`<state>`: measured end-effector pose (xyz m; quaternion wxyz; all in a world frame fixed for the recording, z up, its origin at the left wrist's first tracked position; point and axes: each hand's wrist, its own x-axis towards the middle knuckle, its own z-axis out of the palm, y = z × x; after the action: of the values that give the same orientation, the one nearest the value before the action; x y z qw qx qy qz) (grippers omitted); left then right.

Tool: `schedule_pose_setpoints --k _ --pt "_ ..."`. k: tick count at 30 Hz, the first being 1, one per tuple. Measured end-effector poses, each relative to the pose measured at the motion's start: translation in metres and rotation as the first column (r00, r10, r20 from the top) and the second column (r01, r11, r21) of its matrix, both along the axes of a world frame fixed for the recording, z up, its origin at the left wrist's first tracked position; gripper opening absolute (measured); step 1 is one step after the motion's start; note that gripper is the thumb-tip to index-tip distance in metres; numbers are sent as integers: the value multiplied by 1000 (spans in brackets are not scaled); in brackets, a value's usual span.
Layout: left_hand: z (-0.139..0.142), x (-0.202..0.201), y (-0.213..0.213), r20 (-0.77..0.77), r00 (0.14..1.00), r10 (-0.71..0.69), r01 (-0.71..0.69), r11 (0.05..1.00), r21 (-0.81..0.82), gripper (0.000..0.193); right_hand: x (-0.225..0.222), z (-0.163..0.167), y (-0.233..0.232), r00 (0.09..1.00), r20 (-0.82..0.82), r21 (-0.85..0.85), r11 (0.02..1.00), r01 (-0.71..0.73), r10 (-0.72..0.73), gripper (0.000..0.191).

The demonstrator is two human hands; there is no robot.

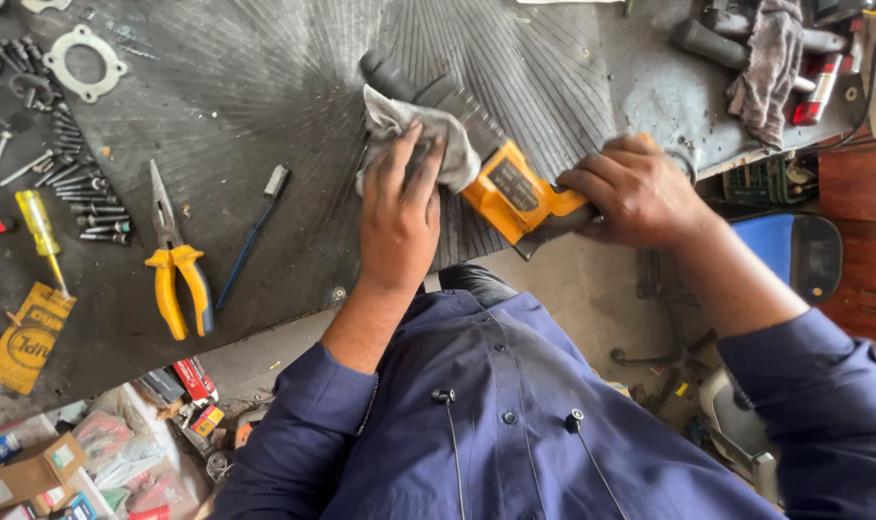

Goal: The person holds a yellow rotary hammer drill on a workshop bench and wipes its body, handle and chuck area with a cloth, turning the drill to reach different sides. At the end they set the drill down and gather a yellow extension cord from the bench.

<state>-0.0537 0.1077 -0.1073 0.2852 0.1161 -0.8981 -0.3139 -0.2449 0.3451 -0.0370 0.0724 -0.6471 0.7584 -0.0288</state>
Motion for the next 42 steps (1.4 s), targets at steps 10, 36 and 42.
schedule_pose_setpoints --k 10,36,42 --pt "0 -5 15 -27 999 25 -8 864 503 34 41 -54 7 906 317 -162 925 343 -280 55" --pt "33 -89 45 29 966 258 -260 951 167 6 -19 -33 22 720 652 8 952 307 -238 42" --pt "56 -87 69 -78 974 214 -195 960 199 15 -29 -30 22 648 727 -18 937 348 -227 38"
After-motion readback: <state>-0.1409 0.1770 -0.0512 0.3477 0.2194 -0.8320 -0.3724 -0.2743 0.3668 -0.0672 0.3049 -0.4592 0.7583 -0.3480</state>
